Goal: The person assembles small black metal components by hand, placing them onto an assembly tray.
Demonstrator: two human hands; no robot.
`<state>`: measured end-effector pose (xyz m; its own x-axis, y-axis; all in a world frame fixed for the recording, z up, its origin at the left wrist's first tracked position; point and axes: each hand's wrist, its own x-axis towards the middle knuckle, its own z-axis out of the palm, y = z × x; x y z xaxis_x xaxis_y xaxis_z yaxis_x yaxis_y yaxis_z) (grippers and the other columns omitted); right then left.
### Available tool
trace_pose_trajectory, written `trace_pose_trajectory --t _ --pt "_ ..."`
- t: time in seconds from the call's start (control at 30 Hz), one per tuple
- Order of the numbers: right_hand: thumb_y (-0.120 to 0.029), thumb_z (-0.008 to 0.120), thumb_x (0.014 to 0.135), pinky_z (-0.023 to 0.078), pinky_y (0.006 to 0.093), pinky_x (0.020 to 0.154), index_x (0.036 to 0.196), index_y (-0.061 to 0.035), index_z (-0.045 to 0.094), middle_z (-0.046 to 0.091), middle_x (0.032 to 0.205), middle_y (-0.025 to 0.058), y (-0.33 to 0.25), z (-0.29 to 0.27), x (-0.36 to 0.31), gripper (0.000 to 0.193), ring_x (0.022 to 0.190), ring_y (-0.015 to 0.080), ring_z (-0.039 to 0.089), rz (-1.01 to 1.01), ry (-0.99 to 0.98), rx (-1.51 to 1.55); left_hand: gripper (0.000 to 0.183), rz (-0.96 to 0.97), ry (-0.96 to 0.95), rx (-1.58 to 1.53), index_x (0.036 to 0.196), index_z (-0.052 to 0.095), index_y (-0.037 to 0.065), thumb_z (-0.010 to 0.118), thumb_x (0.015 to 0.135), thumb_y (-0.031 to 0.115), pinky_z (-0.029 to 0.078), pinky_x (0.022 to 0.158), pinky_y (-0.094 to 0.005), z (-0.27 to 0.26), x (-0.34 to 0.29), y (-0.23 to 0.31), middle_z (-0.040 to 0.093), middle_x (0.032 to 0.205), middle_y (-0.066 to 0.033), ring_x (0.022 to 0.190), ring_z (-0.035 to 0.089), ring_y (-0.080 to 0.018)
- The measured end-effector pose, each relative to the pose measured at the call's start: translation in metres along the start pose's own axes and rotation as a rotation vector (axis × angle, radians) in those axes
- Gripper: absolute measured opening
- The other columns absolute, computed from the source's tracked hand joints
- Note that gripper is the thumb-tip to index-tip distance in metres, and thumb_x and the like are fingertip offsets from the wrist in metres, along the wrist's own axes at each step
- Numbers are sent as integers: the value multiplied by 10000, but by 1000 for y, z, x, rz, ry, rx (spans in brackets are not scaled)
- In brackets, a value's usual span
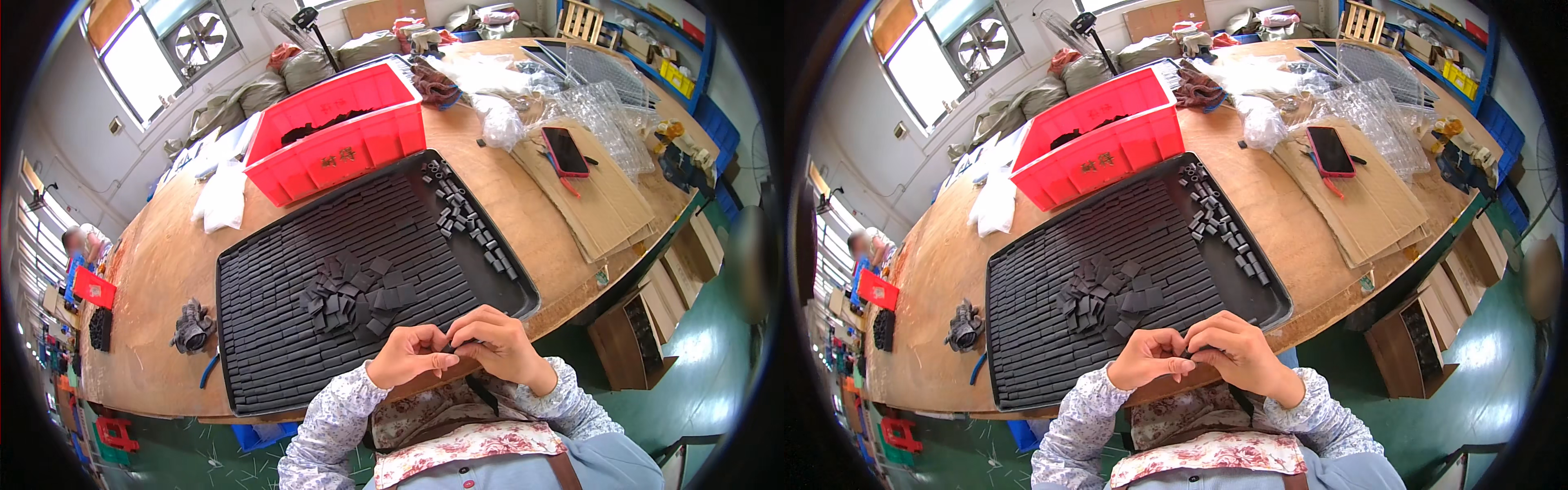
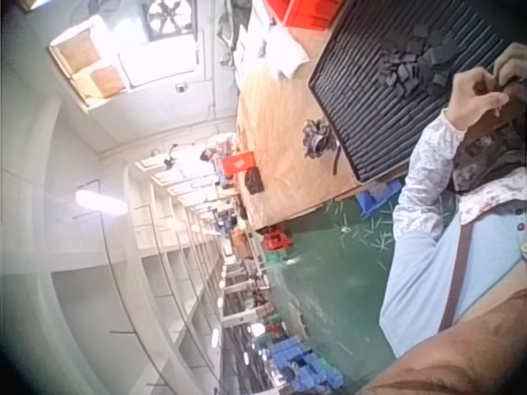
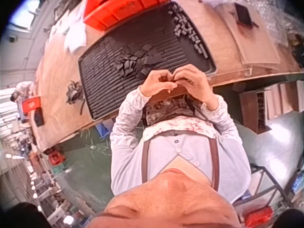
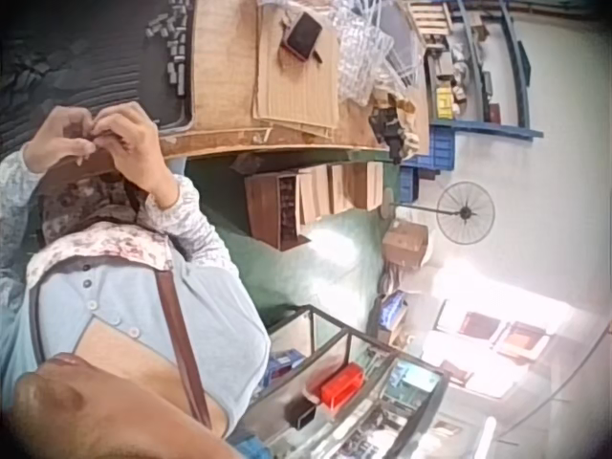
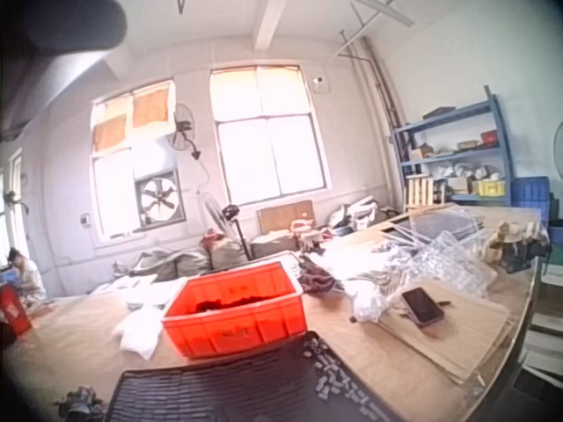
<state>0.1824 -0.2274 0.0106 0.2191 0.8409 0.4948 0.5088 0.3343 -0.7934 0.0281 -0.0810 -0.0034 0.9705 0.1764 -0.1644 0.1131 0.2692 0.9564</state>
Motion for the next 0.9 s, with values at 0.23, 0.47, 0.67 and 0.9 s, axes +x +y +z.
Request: trace_pose_trajectory --t 0.23,0.47,0.67,0.9 --pt "92 666 780 496 246 681 836 22 639 679 880 76 9 -22 0 93 787 109 615 298 414 -2 225 341 257 696 991 691 13 767 798 100 539 750 -294 -23 15 31 671 902 -63 836 653 -173" --pt "15 693 770 486 319 642 825 -31 659 618 751 78 31 -32 -5 80 699 224 601 326 212 -478 348 536 506 1273 944 675 118 836 638 160 400 947 -406 -67 27 18 609 1073 -24 1069 482 -289" --pt "-3 711 723 473 379 723 817 -50 665 618 840 112 32 -37 11 115 828 316 584 127 190 -553 244 533 426 1247 753 636 110 837 616 105 388 932 -391 -61 22 24 631 1072 -7 1053 482 -279" --pt "14 667 735 456 401 783 967 -31 605 561 916 125 49 -26 30 244 897 316 533 244 253 -832 202 348 166 585 673 535 1 725 738 -25 482 562 -197 -36 13 21 658 825 -46 615 569 -47"
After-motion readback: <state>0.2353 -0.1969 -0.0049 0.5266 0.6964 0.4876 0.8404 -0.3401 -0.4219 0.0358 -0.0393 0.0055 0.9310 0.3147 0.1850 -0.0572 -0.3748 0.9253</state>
